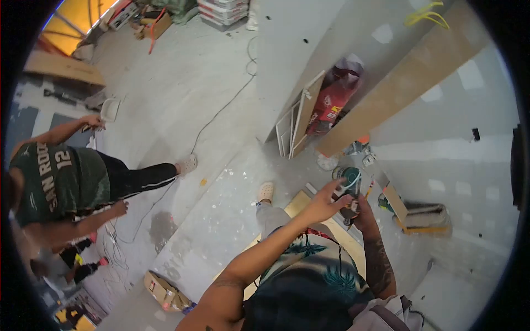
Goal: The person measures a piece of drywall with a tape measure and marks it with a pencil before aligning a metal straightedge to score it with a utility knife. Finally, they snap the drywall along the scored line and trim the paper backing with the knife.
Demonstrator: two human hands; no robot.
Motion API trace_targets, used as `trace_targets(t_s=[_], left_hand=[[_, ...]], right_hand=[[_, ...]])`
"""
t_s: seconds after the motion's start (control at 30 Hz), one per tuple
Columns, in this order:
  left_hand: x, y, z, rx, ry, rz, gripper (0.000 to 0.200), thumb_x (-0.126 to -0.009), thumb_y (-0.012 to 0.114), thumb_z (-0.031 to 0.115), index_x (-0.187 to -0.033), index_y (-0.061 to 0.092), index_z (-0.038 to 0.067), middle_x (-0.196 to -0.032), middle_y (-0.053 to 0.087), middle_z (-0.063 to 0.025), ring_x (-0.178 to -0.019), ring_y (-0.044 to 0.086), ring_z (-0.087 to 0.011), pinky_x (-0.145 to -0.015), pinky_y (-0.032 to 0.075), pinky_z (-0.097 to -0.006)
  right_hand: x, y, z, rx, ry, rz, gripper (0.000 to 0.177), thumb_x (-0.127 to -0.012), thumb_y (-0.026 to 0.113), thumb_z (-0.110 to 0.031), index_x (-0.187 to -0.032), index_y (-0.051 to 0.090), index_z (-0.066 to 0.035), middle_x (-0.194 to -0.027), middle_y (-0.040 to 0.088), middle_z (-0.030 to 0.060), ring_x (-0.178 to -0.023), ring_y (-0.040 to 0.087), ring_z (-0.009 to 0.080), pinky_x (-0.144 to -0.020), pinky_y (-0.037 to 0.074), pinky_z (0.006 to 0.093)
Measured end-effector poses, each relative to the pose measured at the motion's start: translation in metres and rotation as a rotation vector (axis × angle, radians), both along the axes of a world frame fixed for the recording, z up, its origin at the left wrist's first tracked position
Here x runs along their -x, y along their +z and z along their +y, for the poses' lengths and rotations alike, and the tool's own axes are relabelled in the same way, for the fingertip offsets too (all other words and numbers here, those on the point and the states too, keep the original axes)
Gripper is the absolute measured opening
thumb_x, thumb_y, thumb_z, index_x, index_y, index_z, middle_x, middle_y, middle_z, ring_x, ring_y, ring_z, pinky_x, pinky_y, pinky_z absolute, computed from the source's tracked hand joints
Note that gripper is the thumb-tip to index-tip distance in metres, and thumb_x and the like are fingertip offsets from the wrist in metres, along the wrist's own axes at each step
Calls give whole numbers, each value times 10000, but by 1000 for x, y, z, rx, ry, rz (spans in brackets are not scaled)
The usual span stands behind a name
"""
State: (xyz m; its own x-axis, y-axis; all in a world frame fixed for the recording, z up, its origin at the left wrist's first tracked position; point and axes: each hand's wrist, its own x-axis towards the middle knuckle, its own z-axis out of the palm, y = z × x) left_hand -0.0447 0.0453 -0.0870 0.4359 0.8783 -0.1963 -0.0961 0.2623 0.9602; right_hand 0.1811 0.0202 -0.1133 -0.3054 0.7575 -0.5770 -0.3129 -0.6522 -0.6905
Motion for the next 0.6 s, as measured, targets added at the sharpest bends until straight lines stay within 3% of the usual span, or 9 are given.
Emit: trace_targets(t_s=[0.03, 0.07, 0.13, 0.2, 0.3, 0.37, 0.47, 0.5, 0.6], left_hand=[[7, 2, 4, -19, 28, -10, 705, -847, 713, 414, -1389, 447, 50, -1287, 502, -254, -1198, 521, -389, -988, 445, -421], [6, -1, 3, -15, -1, -17, 705, -847, 713, 414, -1389, 447, 50, -1287, 502, -254, -1198, 521, -389, -988, 445, -421], [7, 0, -3, -412, -139, 394, 791, -727, 801, 435, -1347, 492, 53, -1267, 515, -204, -1168, 534, -388, -962, 465, -421], [15, 4, -3, -382, -193, 357, 774, -654, 827, 389, -1263, 526, 17, -1306, 486, -223, -1261, 446, -379, -987, 442, -428], [21, 11, -13, -442, -310, 385, 729, -674, 810, 397, -1216, 511, 11, -1235, 537, -237, -1179, 526, -390, -937, 470, -439], [21, 17, -26, -192, -211, 448, 664, -725, 781, 377, -1217, 491, 37, -1133, 611, -217, -1025, 625, -394, -879, 508, -439], [25, 18, -44, -128, -230, 464, 639, -758, 746, 347, -1226, 438, 39, -1027, 649, -235, -913, 665, -401, -817, 528, -445], [26, 27, -47, -89, -261, 438, 597, -780, 723, 306, -1214, 415, 35, -1016, 651, -243, -904, 678, -384, -797, 532, -423], [22, 13, -63, -89, -278, 364, 597, -768, 728, 314, -1190, 419, 25, -1016, 657, -261, -946, 666, -411, -813, 528, -448]], right_hand=[[21, 26, 7, -52, 51, -220, 480, -967, 560, -436, -1227, 558, -31, -1111, 654, 76, -992, 641, 174, -857, 522, 328], [32, 34, 11, -45, 24, -228, 480, -967, 560, -436, -1227, 558, -31, -1111, 654, 76, -992, 641, 174, -857, 522, 328], [47, 45, 12, 22, 169, -569, 503, -876, 692, -446, -1116, 620, -10, -974, 676, 49, -867, 655, 133, -743, 524, 271], [57, 50, 5, 109, 78, -509, 483, -838, 746, -423, -1061, 636, -9, -899, 673, 34, -766, 635, 114, -675, 509, 256], [57, 48, -15, 81, 9, -437, 430, -853, 738, -392, -1021, 627, -12, -850, 667, 37, -643, 603, 98, -590, 491, 243], [52, 62, -22, 115, -59, -369, 342, -841, 761, -300, -969, 630, -11, -811, 662, 40, -560, 568, 88, -524, 466, 232], [53, 74, -32, -63, -103, -375, 269, -802, 783, -192, -932, 631, -12, -760, 647, 37, -511, 549, 84, -476, 435, 227], [54, 78, -37, -47, -56, -426, 251, -761, 791, -124, -925, 635, -17, -729, 630, 26, -514, 540, 82, -468, 416, 232], [50, 72, -55, -67, -18, -468, 228, -768, 777, -108, -917, 625, -26, -715, 619, 17, -523, 534, 79, -470, 412, 238]])
